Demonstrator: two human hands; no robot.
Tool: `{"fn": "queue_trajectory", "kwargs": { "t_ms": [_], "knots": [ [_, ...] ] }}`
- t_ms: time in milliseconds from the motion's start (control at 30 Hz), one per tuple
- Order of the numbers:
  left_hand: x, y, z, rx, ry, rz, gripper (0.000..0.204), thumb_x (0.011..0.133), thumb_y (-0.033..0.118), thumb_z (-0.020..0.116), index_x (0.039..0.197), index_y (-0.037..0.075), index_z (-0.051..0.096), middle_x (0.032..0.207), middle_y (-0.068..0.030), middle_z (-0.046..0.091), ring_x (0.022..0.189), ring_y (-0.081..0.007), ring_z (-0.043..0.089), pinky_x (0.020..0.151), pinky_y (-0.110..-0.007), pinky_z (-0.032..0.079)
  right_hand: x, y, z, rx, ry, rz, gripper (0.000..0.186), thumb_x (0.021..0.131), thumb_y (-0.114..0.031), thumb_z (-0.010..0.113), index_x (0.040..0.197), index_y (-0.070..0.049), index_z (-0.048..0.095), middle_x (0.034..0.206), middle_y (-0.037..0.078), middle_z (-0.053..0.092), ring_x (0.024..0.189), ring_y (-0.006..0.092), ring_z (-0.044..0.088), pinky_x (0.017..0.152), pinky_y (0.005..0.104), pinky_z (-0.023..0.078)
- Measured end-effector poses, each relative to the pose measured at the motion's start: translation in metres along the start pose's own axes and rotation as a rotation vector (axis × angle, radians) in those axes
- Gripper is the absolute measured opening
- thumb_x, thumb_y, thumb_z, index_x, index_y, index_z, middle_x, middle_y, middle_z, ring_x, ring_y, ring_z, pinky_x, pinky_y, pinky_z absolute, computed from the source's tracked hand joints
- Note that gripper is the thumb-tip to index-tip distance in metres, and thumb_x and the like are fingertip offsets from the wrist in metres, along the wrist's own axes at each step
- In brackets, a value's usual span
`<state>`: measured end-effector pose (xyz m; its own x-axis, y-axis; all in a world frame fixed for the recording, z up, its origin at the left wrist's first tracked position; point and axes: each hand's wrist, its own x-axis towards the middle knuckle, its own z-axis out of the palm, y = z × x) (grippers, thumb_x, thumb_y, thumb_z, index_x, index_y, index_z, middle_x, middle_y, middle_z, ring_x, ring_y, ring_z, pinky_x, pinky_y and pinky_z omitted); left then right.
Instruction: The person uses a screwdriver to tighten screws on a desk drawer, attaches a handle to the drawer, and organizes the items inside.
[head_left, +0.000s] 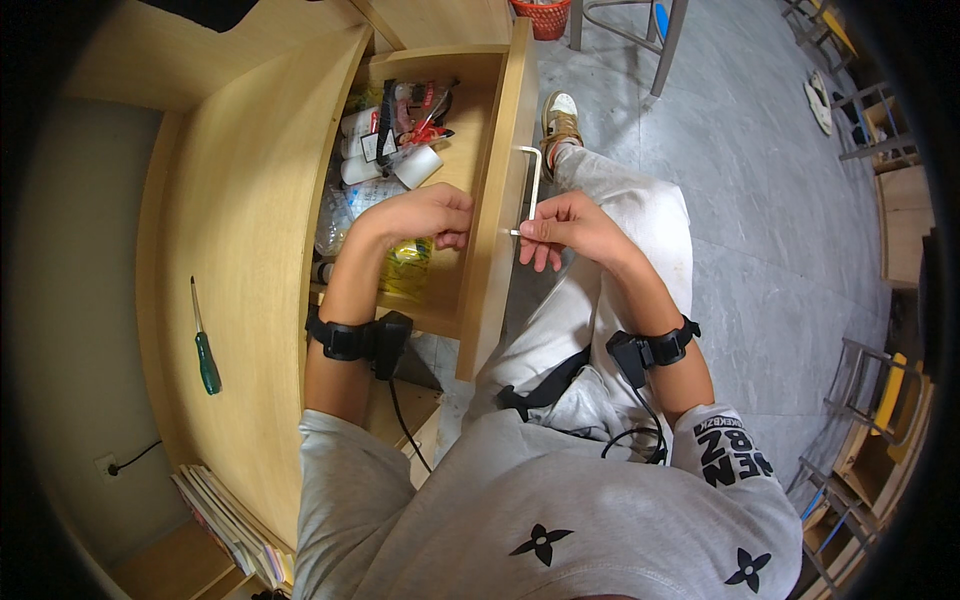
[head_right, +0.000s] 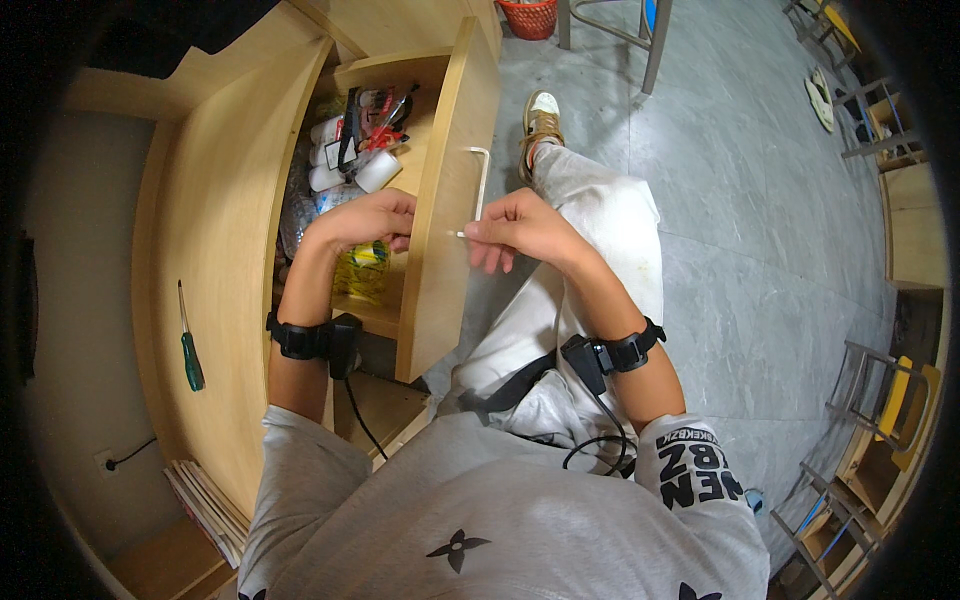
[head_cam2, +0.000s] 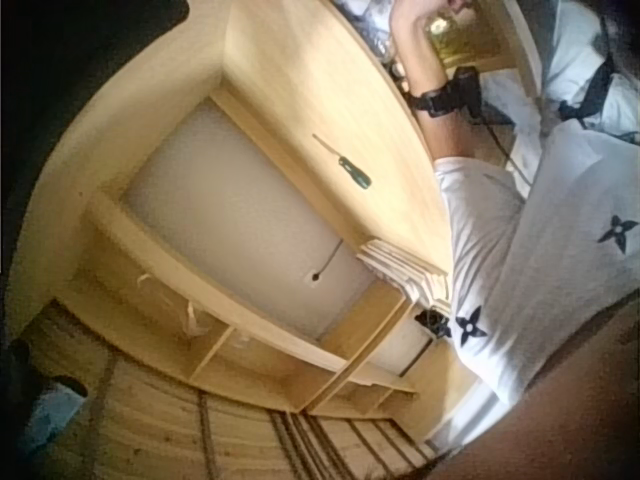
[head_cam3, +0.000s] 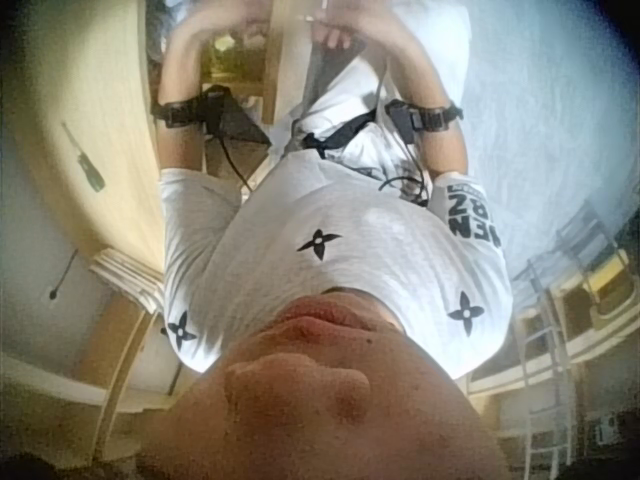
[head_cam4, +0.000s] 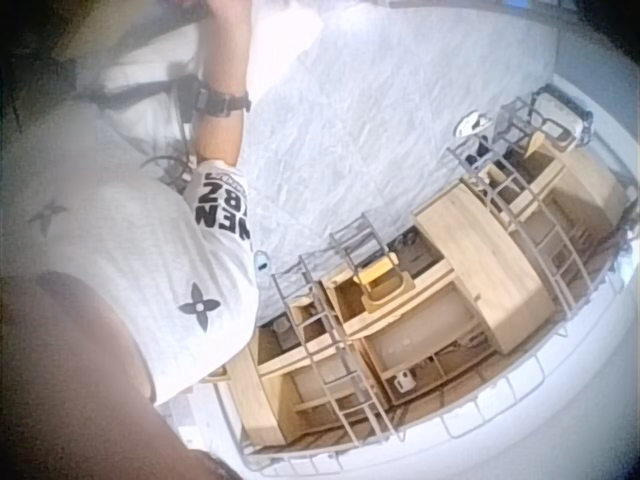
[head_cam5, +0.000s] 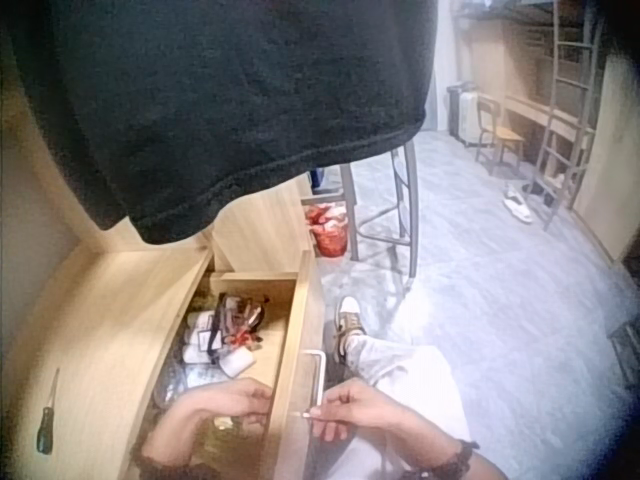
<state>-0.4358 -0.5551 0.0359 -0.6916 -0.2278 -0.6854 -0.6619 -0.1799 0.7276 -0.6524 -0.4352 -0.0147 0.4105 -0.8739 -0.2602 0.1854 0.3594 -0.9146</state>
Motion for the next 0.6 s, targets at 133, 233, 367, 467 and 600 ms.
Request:
{"fn": "queue_trajectory", "kwargs": {
  "t_ms": [133,233,367,467,600],
  "knots": [
    [0.001,-0.001,-0.002,-0.04,-0.013,-0.015,0.012,0.084,0.008,0.052,0.08,-0.001,0.06,0.066,-0.0009,0.055,0.056,-0.0072,0.048,0.05,-0.021,0.037,0.001,0.002,0.0,-0.012,-0.011,-0.001,0.027,0.09,-0.023,0.058,0.078,0.001,0.064,0.073,0.011,0.067,0.058,0.0143,0.063,0.046,0.0229,0.046],
    [0.002,-0.002,-0.002,-0.081,-0.021,-0.015,0.01,0.084,0.007,0.055,0.087,0.0,0.061,0.066,0.0027,0.053,0.057,-0.0053,0.047,0.051,-0.019,0.036,0.001,0.002,-0.001,0.003,-0.014,0.005,0.026,0.09,-0.022,0.058,0.078,0.001,0.064,0.074,0.011,0.067,0.058,0.0142,0.063,0.046,0.0226,0.046],
    [0.003,-0.005,-0.004,-0.126,0.003,-0.024,0.01,0.082,0.004,0.057,0.089,-0.001,0.062,0.067,0.0018,0.054,0.058,-0.0059,0.049,0.051,-0.02,0.037,0.002,0.003,-0.001,0.006,-0.009,0.004,0.027,0.09,-0.023,0.059,0.078,0.001,0.063,0.074,0.011,0.067,0.057,0.0137,0.063,0.046,0.0225,0.046],
    [0.001,-0.006,-0.004,-0.025,0.044,0.086,0.01,0.08,0.005,0.054,0.073,-0.002,0.057,0.065,-0.0046,0.058,0.056,-0.0086,0.051,0.05,-0.022,0.039,0.003,0.003,0.0,0.019,-0.011,0.004,0.027,0.088,-0.023,0.061,0.079,0.002,0.064,0.073,0.011,0.067,0.057,0.0142,0.063,0.046,0.0231,0.046],
    [0.001,-0.007,-0.005,-0.007,0.024,0.109,0.012,0.081,0.006,0.054,0.072,-0.001,0.056,0.064,-0.0048,0.057,0.055,-0.0093,0.051,0.05,-0.022,0.039,0.003,0.003,0.001,0.036,0.0,0.01,0.027,0.087,-0.024,0.063,0.08,0.002,0.065,0.073,0.011,0.068,0.057,0.0148,0.063,0.047,0.0237,0.047]
  ]
}}
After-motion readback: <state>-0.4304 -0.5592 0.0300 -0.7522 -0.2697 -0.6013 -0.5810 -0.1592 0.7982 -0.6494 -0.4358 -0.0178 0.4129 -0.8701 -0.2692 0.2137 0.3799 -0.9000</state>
